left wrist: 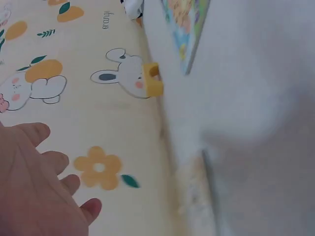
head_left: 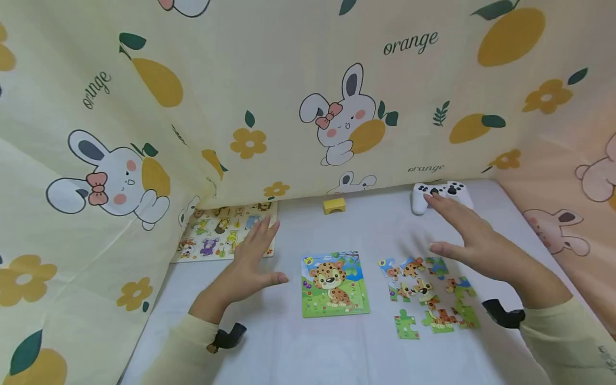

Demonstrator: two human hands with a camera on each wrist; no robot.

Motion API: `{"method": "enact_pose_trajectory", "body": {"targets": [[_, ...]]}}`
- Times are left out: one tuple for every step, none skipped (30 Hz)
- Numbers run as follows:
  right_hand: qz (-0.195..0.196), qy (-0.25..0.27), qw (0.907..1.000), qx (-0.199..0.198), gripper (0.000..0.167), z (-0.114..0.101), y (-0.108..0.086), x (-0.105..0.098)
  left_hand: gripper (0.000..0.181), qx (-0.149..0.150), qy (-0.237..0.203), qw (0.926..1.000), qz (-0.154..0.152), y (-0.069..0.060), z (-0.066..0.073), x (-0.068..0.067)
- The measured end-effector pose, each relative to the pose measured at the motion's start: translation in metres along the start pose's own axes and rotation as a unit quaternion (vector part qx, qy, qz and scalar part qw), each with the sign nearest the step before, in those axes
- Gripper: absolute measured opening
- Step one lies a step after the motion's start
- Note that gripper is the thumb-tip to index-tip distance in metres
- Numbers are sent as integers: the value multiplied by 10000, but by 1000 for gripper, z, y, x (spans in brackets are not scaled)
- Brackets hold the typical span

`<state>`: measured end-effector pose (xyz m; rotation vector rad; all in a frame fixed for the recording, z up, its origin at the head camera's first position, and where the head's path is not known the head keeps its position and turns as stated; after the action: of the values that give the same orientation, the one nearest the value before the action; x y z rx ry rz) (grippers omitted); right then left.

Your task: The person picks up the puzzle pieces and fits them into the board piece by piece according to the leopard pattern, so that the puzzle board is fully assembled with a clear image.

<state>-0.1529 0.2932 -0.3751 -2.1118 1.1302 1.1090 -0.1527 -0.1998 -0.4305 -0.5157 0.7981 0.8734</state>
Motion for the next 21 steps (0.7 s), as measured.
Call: {"method": "enact_pose_trajectory", "body": {"targets": [[117, 263, 9995, -124, 94, 3, 0, 6, 120, 39, -181, 9998, 13, -1, -3, 6], [248, 541, 9979, -256, 91, 5, 0, 13, 121, 74, -337, 9994, 21, -1, -5, 13], [384, 796, 9955, -356, 89, 8, 0, 20, 121, 119, -463, 9989, 23, -1, -7, 20], [507, 1025, 9925, -437, 86, 10, 1, 27, 122, 153, -620, 9980, 2, -1, -8, 27], [615, 1232, 9893, -480, 83, 13, 1, 35, 121, 205, -763, 9969, -23, -1, -9, 35], [722, 1439, 9855, -532, 80, 15, 1, 43, 121, 241, -893, 9957, -80, 0, -9, 42], [801, 1664, 9809, -606, 78, 17, 2, 51, 121, 259, -983, 9947, -148, 1, -9, 50], [839, 1913, 9755, -683, 76, 21, 3, 58, 123, 257, -1030, 9941, -231, 3, -9, 57], [853, 2127, 9708, -715, 76, 23, 4, 65, 124, 249, -1091, 9932, -315, 5, -9, 64], [832, 2330, 9662, -726, 76, 26, 6, 72, 128, 188, -1085, 9931, -411, 7, -10, 70], [805, 2517, 9616, -734, 75, 31, 7, 79, 132, 130, -1035, 9932, -507, 9, -11, 77], [770, 2647, 9586, -711, 75, 35, 9, 85, 137, 46, -915, 9939, -615, 11, -12, 82], [713, 2746, 9567, -650, 74, 39, 11, 91, 142, -43, -751, 9945, -735, 13, -14, 87], [661, 2798, 9561, -558, 74, 43, 13, 97, 145, -96, -546, 9949, -842, 15, -16, 91], [593, 2827, 9563, -450, 72, 47, 15, 102, 149, -144, -345, 9949, -936, 17, -18, 94], [496, 2850, 9568, -294, 72, 50, 17, 107, 152, -192, -158, 9945, -1019, 19, -20, 97], [389, 2853, 9575, -134, 73, 54, 19, 112, 153, -206, -31, 9940, -1074, 20, -21, 98], [270, 2845, 9583, 37, 74, 56, 20, 116, 155, -214, 131, 9936, -1098, 22, -22, 99], [161, 2818, 9591, 202, 76, 58, 20, 119, 156, -203, 263, 9932, -1116, 25, -23, 99], [78, 2729, 9615, 315, 77, 60, 20, 122, 157, -176, 373, 9931, -1096, 27, -24, 99], [2, 2600, 9648, 386, 76, 61, 20, 124, 157, -164, 432, 9930, -1087, 31, -24, 99]]}}
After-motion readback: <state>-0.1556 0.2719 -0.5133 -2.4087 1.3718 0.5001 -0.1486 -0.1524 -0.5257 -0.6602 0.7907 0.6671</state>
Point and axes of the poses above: each hand's wrist, its own y-axis towards the middle knuckle, its own x-axis out of the palm, z = x × y, the point moved 1 cm from there along y, towards the middle knuckle, and after that the axes turned 11 degrees about -z, right-handed, at the moved point
